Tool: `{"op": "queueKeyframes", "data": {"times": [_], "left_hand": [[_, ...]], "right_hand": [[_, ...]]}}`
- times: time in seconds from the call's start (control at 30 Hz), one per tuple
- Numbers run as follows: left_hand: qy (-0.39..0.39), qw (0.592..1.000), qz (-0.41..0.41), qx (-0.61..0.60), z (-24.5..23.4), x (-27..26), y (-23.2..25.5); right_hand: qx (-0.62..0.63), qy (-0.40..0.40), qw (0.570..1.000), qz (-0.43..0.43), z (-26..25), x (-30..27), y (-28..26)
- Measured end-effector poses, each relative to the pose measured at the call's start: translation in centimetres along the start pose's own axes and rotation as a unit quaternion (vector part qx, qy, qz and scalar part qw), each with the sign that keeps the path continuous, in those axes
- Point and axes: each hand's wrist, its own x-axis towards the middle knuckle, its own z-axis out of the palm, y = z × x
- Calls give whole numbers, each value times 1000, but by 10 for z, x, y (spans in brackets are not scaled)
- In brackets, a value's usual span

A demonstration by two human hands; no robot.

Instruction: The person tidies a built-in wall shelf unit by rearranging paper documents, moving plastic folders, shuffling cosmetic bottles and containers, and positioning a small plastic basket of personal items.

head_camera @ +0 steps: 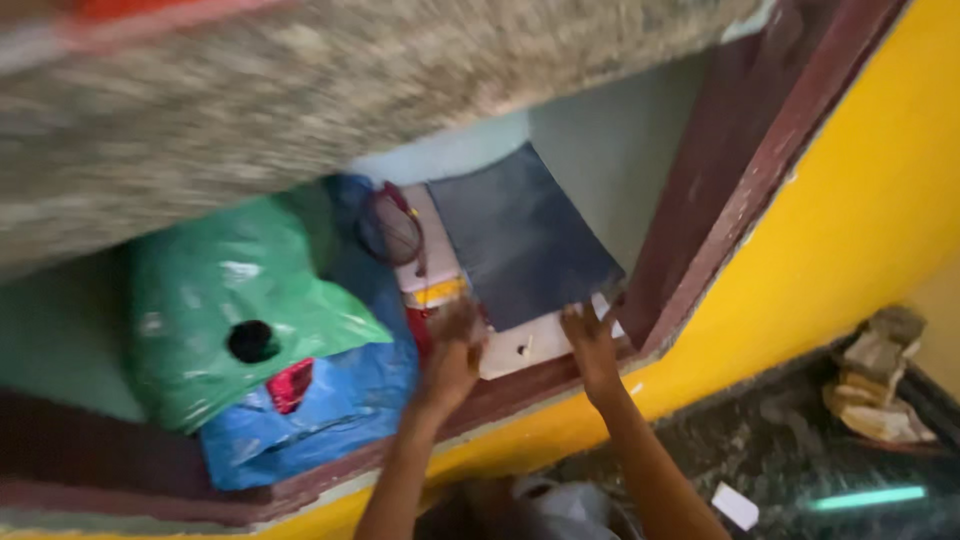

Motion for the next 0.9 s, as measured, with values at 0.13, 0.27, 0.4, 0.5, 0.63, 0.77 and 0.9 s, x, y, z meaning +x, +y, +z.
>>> {"op": "queueKeyframes", "data": {"times": [0.13, 0.27, 0.4, 0.5, 0.63, 0.77, 0.9], "left_hand": [[13, 994, -105, -29, -37, -69, 56], [1, 999, -22, -32, -61, -112, 112], [6, 999, 31, -10, -116, -110, 167], [87, 995, 51, -12, -181, -81, 214], [174, 976, 129, 9, -271, -37, 279], [246, 950, 175, 75, -340, 12, 319], [255, 921, 235, 176, -379, 88, 317]], "right_hand": [[-43, -59, 995, -71, -10, -15, 31], [-46, -168, 975, -141, -12, -54, 8], [102, -194, 976, -9, -10, -130, -96], [124, -189, 966, -126, -9, -165, -207], [-7, -80, 930, -360, -27, -199, -350], [-62, 13, 876, -478, -38, -203, -468], [-190, -52, 719, -666, -32, -174, -537]]}}
